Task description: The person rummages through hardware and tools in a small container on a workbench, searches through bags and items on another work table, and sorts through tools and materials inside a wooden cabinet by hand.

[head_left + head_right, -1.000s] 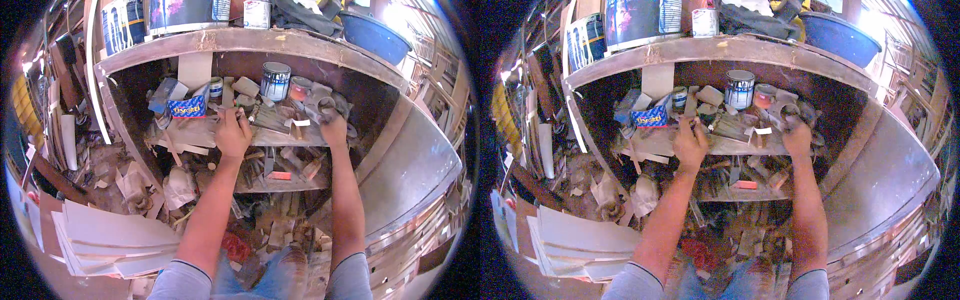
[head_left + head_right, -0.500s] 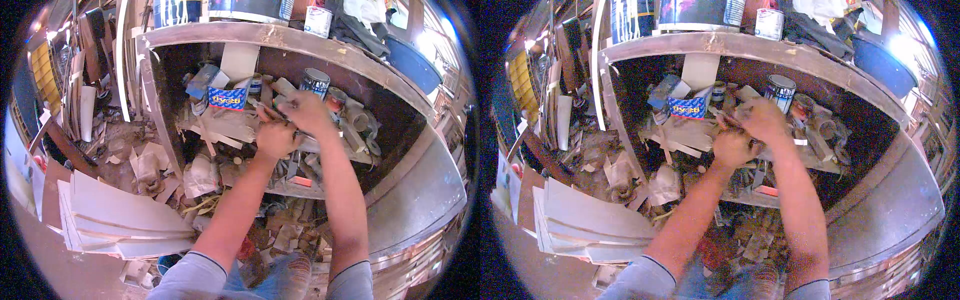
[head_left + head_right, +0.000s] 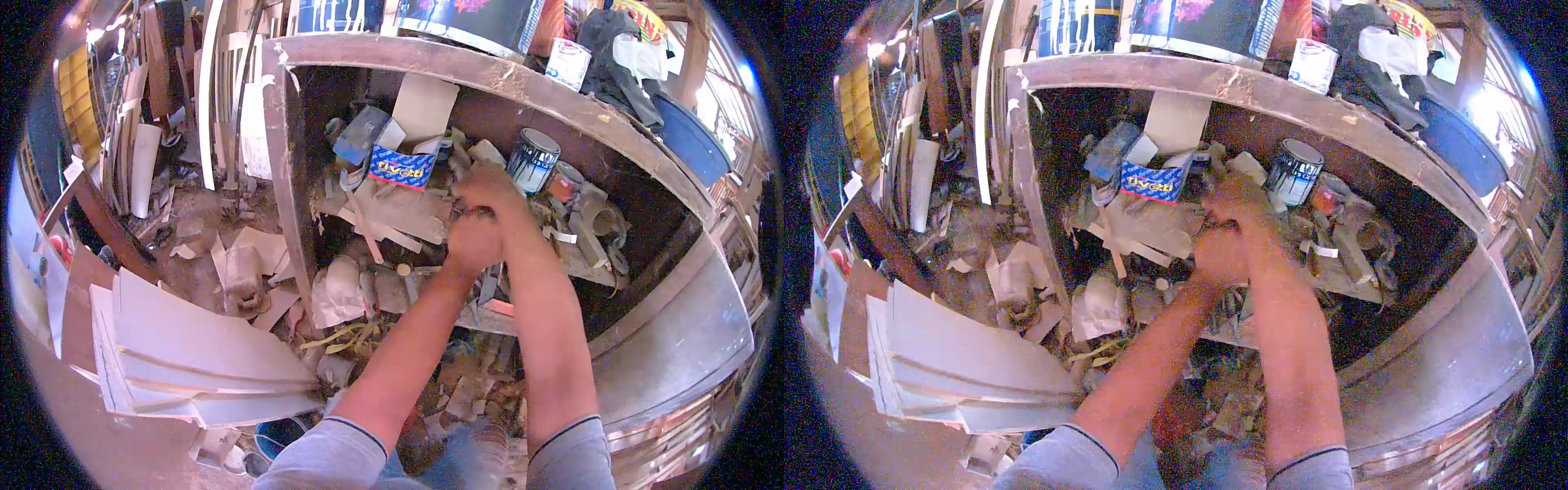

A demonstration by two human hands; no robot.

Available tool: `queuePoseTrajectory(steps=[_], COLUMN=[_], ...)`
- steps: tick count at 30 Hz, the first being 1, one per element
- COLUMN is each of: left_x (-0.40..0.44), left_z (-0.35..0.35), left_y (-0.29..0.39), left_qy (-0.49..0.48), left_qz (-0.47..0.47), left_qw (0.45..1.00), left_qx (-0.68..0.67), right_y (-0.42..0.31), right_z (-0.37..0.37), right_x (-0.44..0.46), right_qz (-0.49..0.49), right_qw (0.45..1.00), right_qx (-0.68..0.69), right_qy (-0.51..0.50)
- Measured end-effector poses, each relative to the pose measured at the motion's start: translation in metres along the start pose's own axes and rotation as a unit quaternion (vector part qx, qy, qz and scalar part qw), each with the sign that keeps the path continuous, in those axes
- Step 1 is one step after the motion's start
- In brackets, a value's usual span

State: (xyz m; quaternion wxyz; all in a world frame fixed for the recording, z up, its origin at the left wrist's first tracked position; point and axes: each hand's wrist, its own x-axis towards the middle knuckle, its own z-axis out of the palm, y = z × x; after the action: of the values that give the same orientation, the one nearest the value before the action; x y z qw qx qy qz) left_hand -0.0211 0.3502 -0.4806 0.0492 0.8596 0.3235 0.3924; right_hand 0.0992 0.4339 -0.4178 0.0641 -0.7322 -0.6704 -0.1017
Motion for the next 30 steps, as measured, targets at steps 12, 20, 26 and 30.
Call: queuePoseTrajectory(steps=[12,20,26,30], left_x=[0.002,0.001,0.002,0.001], left_z=[-0.006,-0.007,-0.010,-0.007], left_y=[0.008,0.012,0.016,0.015], left_qy=[0.006,0.013,0.001,0.032], left_qz=[0.059,0.044,0.020,0.019], left_qw=[0.998,0.998,0.999,0.998], left_qx=[0.017,0.043,0.036,0.045], right_y=[0.089,0.157,0.157,0.162], right_z=[-0.059,-0.085,-0.089,-0.048], right_x=[-0.072,-0.134,-0.157,-0.131], right_qz=[0.136,0.102,-0.008,0.027], right_qw=[0.855,0.936,0.982,0.992], right_qx=[0.493,0.295,0.145,0.053], right_qy=[0.082,0.162,0.117,0.112])
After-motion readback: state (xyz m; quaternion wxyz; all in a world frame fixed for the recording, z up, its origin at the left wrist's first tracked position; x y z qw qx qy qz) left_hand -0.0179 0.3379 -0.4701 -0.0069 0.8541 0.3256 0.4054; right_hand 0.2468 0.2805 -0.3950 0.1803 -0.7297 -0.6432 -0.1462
